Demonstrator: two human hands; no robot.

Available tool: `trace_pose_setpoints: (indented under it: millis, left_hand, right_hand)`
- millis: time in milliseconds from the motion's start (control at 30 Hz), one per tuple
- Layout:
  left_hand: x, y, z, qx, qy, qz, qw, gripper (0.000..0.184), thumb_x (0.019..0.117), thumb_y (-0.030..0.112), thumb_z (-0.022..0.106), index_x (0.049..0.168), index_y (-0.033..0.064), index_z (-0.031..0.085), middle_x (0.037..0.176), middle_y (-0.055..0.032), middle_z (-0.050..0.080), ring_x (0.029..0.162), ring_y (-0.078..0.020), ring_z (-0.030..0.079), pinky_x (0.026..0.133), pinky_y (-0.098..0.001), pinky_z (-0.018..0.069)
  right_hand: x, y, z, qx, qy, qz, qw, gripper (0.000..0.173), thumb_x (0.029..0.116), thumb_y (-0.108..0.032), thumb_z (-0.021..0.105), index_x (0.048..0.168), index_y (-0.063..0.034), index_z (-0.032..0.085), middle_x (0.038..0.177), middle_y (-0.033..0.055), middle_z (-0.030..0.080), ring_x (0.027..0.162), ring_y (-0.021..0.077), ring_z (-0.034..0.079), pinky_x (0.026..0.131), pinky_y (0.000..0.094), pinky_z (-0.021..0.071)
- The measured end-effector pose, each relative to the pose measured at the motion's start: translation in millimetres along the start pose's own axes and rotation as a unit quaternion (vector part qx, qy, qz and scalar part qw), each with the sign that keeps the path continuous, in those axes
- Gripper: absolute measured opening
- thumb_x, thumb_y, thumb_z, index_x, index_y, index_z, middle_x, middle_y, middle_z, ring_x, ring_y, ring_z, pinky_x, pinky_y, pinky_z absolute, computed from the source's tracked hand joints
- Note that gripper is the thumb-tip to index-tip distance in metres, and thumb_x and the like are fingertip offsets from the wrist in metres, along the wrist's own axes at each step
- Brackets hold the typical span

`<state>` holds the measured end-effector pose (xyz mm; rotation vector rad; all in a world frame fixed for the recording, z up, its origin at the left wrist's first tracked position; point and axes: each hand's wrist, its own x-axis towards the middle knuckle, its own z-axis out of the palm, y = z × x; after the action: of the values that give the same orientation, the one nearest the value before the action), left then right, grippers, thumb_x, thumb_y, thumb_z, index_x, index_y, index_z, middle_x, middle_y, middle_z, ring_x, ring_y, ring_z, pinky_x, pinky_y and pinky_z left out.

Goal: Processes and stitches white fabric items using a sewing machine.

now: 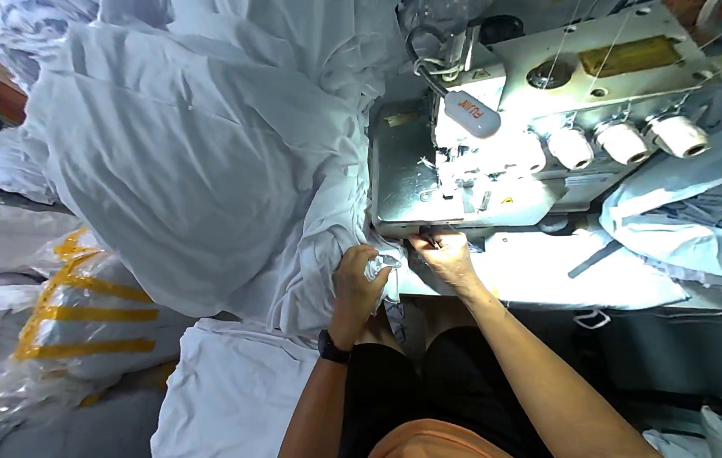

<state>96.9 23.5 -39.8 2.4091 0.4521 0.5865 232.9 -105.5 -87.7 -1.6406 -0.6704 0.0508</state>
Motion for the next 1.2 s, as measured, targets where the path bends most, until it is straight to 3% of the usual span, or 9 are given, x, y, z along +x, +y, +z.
trace_pose_setpoints:
  millis: [133, 300, 367, 433, 533, 667, 800, 1033, 1200]
  left_hand:
    - [0.5, 5.9, 15.5, 0.066, 0.059, 0.001, 0.996, 0.021, 0.0824, 0.017, 0.08, 0.092, -0.0011, 0.075, 0.099, -0.0167, 0.07, 0.095, -0.0306, 0.069, 0.082, -0.0441, 0.0572]
    - [-0.9, -2.3, 35.3, 0.124, 0.133, 0.035, 0.983, 0.006, 0.084, 0.007, 0.072, 0.081, 0.0029, 0.076, 0.094, -0.0126, 0.072, 0.089, -0.0292, 0.069, 0.077, -0.0422, 0.057]
    - [-2.4, -3.9, 36.5, 0.117, 0.136, 0.043, 0.983, 0.006, 0.0838, 0.005, 0.071, 0.079, 0.0013, 0.074, 0.096, -0.0141, 0.072, 0.09, -0.0298, 0.069, 0.078, -0.042, 0.057]
    - [-4.4, -4.0, 34.3, 0.095, 0.125, 0.039, 0.987, 0.008, 0.0848, 0.004, 0.07, 0.08, -0.0024, 0.072, 0.102, -0.0177, 0.072, 0.097, -0.0319, 0.07, 0.083, -0.0437, 0.0579]
    - [-6.9, -6.3, 30.2, 0.068, 0.118, 0.041, 0.99, 0.008, 0.0854, 0.001, 0.069, 0.082, -0.0051, 0.071, 0.109, -0.0203, 0.07, 0.102, -0.0314, 0.07, 0.087, -0.0419, 0.0581]
    - [-9.2, -8.0, 26.8, 0.046, 0.113, 0.045, 0.991, 0.008, 0.0862, 0.0, 0.067, 0.081, -0.0053, 0.068, 0.111, -0.0206, 0.069, 0.104, -0.029, 0.069, 0.088, -0.0379, 0.0576]
    - [-10.5, -11.7, 27.2, 0.037, 0.113, 0.06, 0.991, 0.007, 0.0862, 0.0, 0.066, 0.082, -0.0049, 0.069, 0.112, -0.0204, 0.068, 0.105, -0.028, 0.068, 0.088, -0.0359, 0.0576]
    - [-14.3, -14.2, 27.4, 0.023, 0.127, 0.075, 0.989, 0.007, 0.0852, 0.002, 0.067, 0.081, -0.0028, 0.07, 0.11, -0.0191, 0.069, 0.103, -0.0241, 0.068, 0.088, -0.0307, 0.0568]
    - [-18.6, -16.0, 34.1, 0.046, 0.146, 0.091, 0.984, 0.01, 0.0849, 0.006, 0.068, 0.079, -0.0007, 0.072, 0.11, -0.0183, 0.071, 0.104, -0.027, 0.069, 0.09, -0.0351, 0.0564]
  right_hand:
    - [0.6, 0.7, 0.2, 0.002, 0.001, -0.006, 1.0, 0.027, 0.0898, -0.014, 0.07, 0.066, -0.0042, 0.062, 0.057, -0.0063, 0.051, 0.053, -0.0048, 0.043, 0.053, 0.0159, 0.0383]
    - [-1.6, 4.0, -0.7, 0.004, -0.008, -0.033, 0.999, 0.026, 0.0871, -0.019, 0.072, 0.068, -0.0023, 0.065, 0.06, -0.0032, 0.057, 0.053, -0.0028, 0.048, 0.053, 0.0174, 0.0425]
    - [-4.9, 4.9, -0.6, -0.044, -0.001, -0.058, 0.997, 0.033, 0.0851, -0.031, 0.072, 0.072, -0.0013, 0.067, 0.062, 0.0015, 0.059, 0.055, 0.004, 0.051, 0.054, 0.0251, 0.0441]
    - [-9.9, 3.4, -1.0, -0.118, -0.008, -0.078, 0.99, 0.049, 0.0877, -0.044, 0.065, 0.084, 0.0034, 0.073, 0.065, 0.0109, 0.063, 0.055, 0.0196, 0.056, 0.054, 0.0415, 0.0462]
    - [-15.3, -2.2, 0.1, -0.204, -0.038, -0.114, 0.972, 0.049, 0.0944, -0.043, 0.059, 0.098, 0.0042, 0.073, 0.069, 0.0149, 0.067, 0.056, 0.0305, 0.064, 0.052, 0.0499, 0.0493]
    - [-24.1, -0.3, 1.6, -0.203, -0.062, -0.181, 0.96, 0.037, 0.097, -0.03, 0.063, 0.106, 0.0051, 0.071, 0.082, 0.0165, 0.069, 0.064, 0.0293, 0.067, 0.056, 0.0449, 0.0549]
    - [-33.5, 4.8, 3.3, -0.185, -0.049, -0.245, 0.95, 0.027, 0.089, -0.019, 0.066, 0.099, 0.0055, 0.073, 0.079, 0.0166, 0.068, 0.063, 0.026, 0.065, 0.054, 0.0373, 0.053]
    - [-34.4, 4.8, 4.5, -0.196, -0.046, -0.273, 0.941, 0.02, 0.0876, -0.015, 0.068, 0.09, 0.0042, 0.071, 0.076, 0.0152, 0.069, 0.064, 0.025, 0.067, 0.055, 0.0354, 0.0534]
    - [-34.4, 5.6, 6.7, -0.201, -0.037, -0.275, 0.939, 0.018, 0.0917, -0.013, 0.067, 0.091, 0.0052, 0.071, 0.075, 0.0151, 0.068, 0.065, 0.0249, 0.067, 0.058, 0.0339, 0.0553]
